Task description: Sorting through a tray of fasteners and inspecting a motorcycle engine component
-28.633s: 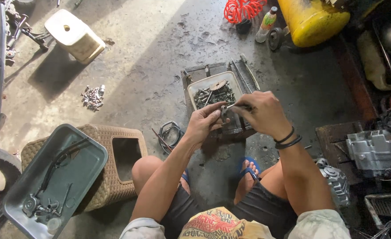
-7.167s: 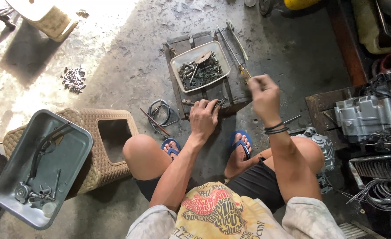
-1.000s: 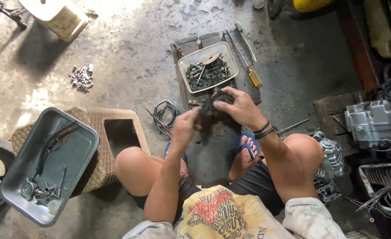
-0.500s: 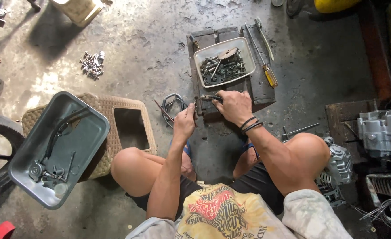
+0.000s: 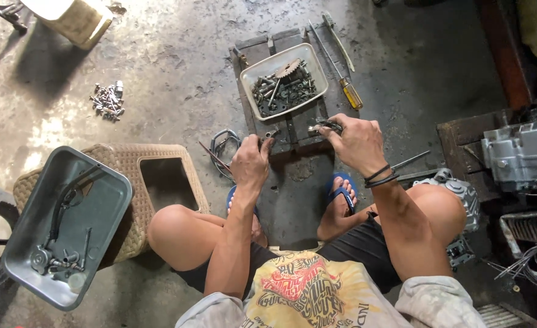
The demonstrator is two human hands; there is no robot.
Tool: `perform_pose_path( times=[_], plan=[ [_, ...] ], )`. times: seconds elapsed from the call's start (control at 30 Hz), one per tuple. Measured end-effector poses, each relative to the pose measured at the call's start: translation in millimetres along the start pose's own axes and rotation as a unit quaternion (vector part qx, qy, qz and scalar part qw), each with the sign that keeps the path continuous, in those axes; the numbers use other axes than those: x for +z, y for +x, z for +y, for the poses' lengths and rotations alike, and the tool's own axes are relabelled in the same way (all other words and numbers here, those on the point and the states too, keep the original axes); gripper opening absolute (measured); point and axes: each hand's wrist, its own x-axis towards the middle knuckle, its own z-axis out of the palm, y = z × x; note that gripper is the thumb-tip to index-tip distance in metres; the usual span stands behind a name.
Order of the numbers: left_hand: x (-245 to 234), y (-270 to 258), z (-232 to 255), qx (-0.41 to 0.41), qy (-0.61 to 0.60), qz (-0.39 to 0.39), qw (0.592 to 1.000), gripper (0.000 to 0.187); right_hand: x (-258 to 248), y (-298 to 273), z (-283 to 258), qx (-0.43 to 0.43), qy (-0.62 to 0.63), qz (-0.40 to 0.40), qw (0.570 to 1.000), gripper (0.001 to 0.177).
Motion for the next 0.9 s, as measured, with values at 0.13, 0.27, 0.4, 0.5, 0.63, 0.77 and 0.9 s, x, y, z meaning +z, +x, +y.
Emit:
perform_pose_path(
  times=[0.13,0.27,0.4,0.5,0.63,0.77,0.9],
  plan=[
    [-7.8,2.1,4.8,0.006,0.034,-0.006,0.999,0.049,-1.4,-0.3,-4.0,-0.001,0.021,0.007,1.000,0.021],
    [5.1,-4.6,-7.3,0.028,0.016,0.038,0.999,0.044,2.0,3.3,-7.2,-0.009,0.020,-0.005,1.000,0.020],
    [27.7,-20.3,-11.1,0.082,-0.017,0.049,0.995,0.033,9.4,5.2,-3.9,-0.007,0.005,-0.009,1.000,0.020],
    [24.4,-30.0,18.8,0.124,-0.070,0.052,0.988,0.026,8.5,6.1,-5.4,-0.004,0.007,-0.025,1.000,0.019],
    [18.8,-34.7,41.4,0.099,-0.159,0.025,0.982,0.048,-3.0,3.2,-14.2,-0.017,0.103,-0.044,0.994,0.015],
    [21.0,-29.6,52.2,0.055,-0.258,-0.009,0.964,0.053,-4.6,0.0,-11.5,-0.010,0.206,-0.079,0.975,0.015],
    [27.4,-24.3,61.1,0.002,-0.340,-0.011,0.941,0.032,-9.8,0.8,-11.9,-0.008,0.245,-0.080,0.966,0.014]
  ],
)
